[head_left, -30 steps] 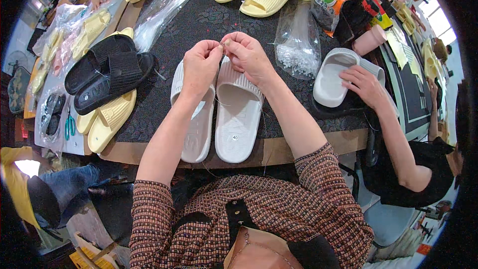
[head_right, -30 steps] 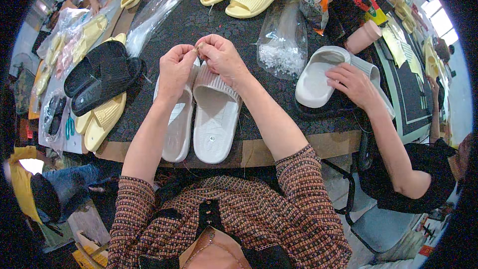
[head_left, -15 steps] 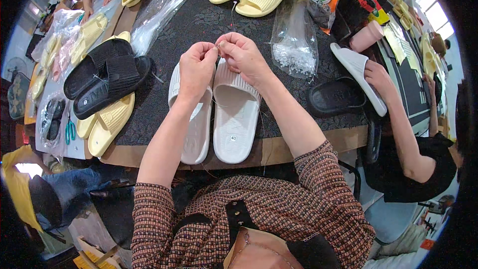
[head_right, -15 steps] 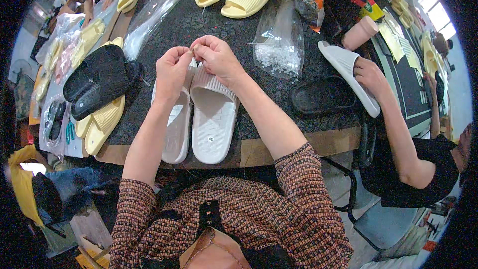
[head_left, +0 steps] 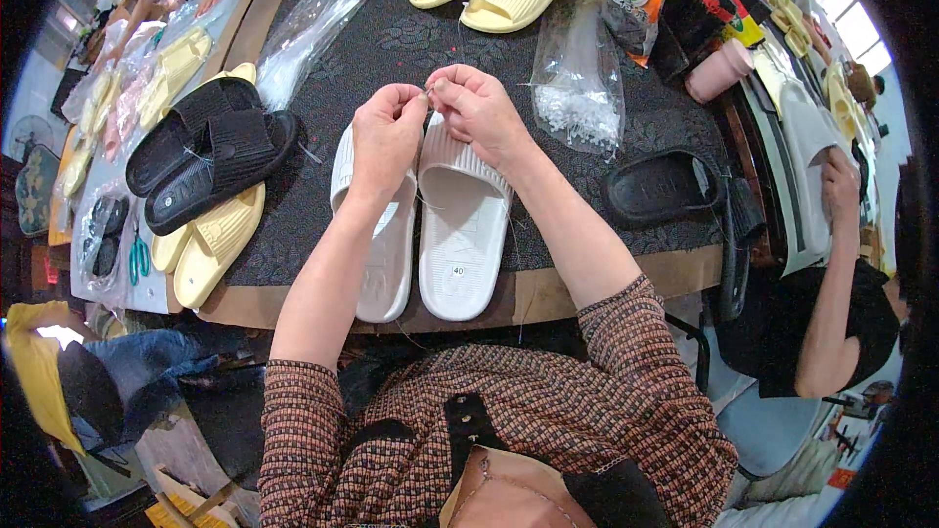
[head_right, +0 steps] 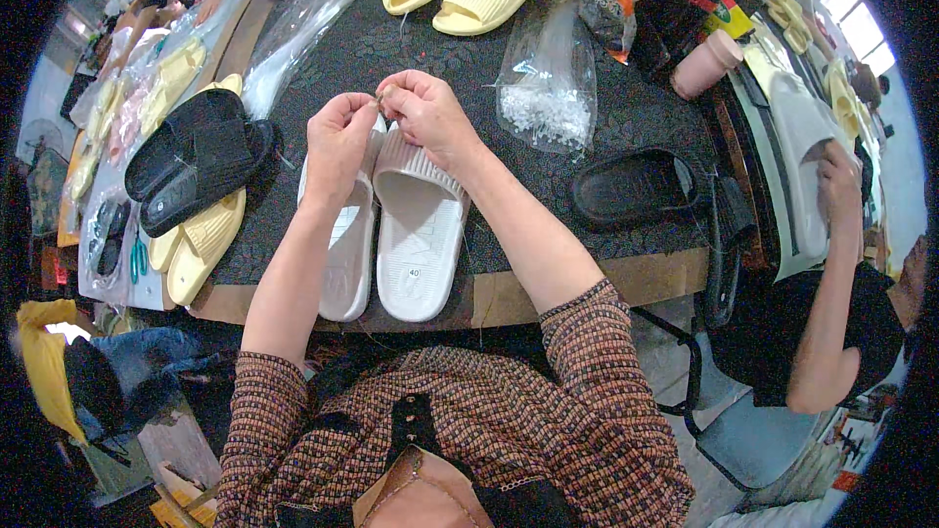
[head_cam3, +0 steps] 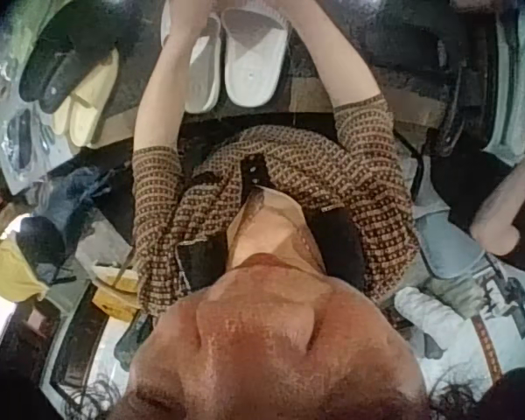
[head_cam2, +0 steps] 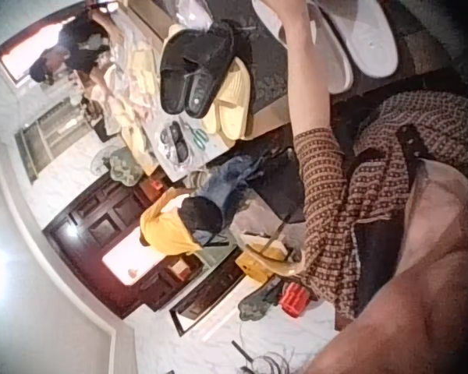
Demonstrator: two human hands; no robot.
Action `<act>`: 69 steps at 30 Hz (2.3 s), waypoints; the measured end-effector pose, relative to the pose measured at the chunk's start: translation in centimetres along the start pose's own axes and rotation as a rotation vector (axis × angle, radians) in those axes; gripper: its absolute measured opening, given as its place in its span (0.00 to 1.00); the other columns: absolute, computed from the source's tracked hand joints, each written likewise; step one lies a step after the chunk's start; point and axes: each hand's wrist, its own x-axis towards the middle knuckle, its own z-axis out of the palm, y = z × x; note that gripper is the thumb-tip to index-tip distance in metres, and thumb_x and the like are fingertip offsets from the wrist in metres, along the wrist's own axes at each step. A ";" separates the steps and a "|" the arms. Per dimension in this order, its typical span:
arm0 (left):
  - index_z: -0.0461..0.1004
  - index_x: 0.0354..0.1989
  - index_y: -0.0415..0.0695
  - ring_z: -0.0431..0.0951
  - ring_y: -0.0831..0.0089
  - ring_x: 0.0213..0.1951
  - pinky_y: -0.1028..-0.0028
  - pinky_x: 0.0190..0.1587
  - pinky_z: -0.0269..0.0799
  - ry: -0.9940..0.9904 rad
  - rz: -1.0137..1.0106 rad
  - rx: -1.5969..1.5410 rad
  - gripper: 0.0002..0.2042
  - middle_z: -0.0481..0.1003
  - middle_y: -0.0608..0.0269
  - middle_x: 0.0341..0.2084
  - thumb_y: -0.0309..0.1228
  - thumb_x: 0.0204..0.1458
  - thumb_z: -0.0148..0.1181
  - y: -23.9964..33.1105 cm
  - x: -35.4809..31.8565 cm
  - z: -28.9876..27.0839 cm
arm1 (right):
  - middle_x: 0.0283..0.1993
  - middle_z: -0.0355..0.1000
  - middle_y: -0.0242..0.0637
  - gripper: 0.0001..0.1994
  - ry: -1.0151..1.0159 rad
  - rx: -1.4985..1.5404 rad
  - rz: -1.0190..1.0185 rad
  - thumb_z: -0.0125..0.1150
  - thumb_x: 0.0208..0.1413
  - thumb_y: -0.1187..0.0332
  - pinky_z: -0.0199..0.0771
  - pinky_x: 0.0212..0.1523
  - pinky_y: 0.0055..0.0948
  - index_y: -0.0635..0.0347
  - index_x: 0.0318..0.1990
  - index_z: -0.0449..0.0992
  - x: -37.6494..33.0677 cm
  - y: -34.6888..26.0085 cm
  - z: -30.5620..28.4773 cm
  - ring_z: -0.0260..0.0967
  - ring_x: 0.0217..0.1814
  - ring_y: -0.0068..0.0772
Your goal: The person fastens pairs of slippers together by hand, threading plastic fasteners through the slippers to connect each pair, locking the fasteners, and placing the connected slippers on the table.
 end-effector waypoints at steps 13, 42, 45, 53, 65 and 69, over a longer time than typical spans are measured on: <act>0.73 0.30 0.35 0.65 0.86 0.22 0.81 0.25 0.62 0.024 0.050 -0.004 0.07 0.72 0.70 0.20 0.28 0.51 0.54 -0.4 0.0 0.0 | 0.24 0.63 0.23 0.05 -0.008 -0.125 -0.043 0.51 0.56 0.70 0.45 0.13 0.10 0.59 0.37 0.69 -0.1 0.0 0.5 0.49 0.15 0.07; 0.72 0.33 0.40 0.63 0.89 0.23 0.86 0.24 0.58 -0.057 -0.019 -0.078 0.07 0.71 0.74 0.23 0.31 0.53 0.54 0.1 -0.4 -0.5 | 0.25 0.65 0.22 0.04 -0.026 -0.071 -0.007 0.54 0.55 0.71 0.45 0.12 0.10 0.60 0.36 0.69 -0.1 -0.1 0.2 0.49 0.14 0.06; 0.72 0.33 0.41 0.62 0.90 0.21 0.86 0.22 0.56 -0.061 -0.031 -0.096 0.06 0.69 0.75 0.22 0.31 0.54 0.54 -0.3 -0.5 -0.9 | 0.25 0.65 0.24 0.04 -0.029 -0.069 0.004 0.54 0.55 0.71 0.45 0.12 0.10 0.61 0.36 0.70 0.1 0.0 0.2 0.49 0.14 0.06; 0.73 0.32 0.38 0.64 0.89 0.25 0.85 0.26 0.60 -0.063 -0.055 -0.151 0.07 0.71 0.74 0.23 0.30 0.53 0.54 0.0 -0.8 -1.2 | 0.26 0.66 0.26 0.05 -0.020 -0.059 0.006 0.54 0.54 0.71 0.45 0.12 0.10 0.61 0.36 0.70 -0.1 -0.1 0.1 0.49 0.14 0.07; 0.72 0.32 0.38 0.63 0.88 0.22 0.85 0.24 0.58 -0.093 -0.129 -0.223 0.06 0.69 0.75 0.20 0.28 0.52 0.53 -0.3 -0.5 -1.3 | 0.26 0.67 0.25 0.06 0.005 -0.074 -0.044 0.55 0.52 0.75 0.46 0.13 0.10 0.60 0.38 0.69 0.0 0.2 0.5 0.51 0.15 0.07; 0.72 0.31 0.38 0.63 0.88 0.22 0.85 0.23 0.58 -0.098 -0.132 -0.172 0.05 0.68 0.75 0.19 0.27 0.51 0.52 -0.1 -0.2 -1.0 | 0.26 0.67 0.25 0.06 -0.002 -0.046 -0.040 0.55 0.51 0.75 0.47 0.13 0.10 0.59 0.37 0.69 -0.1 0.0 0.5 0.52 0.16 0.07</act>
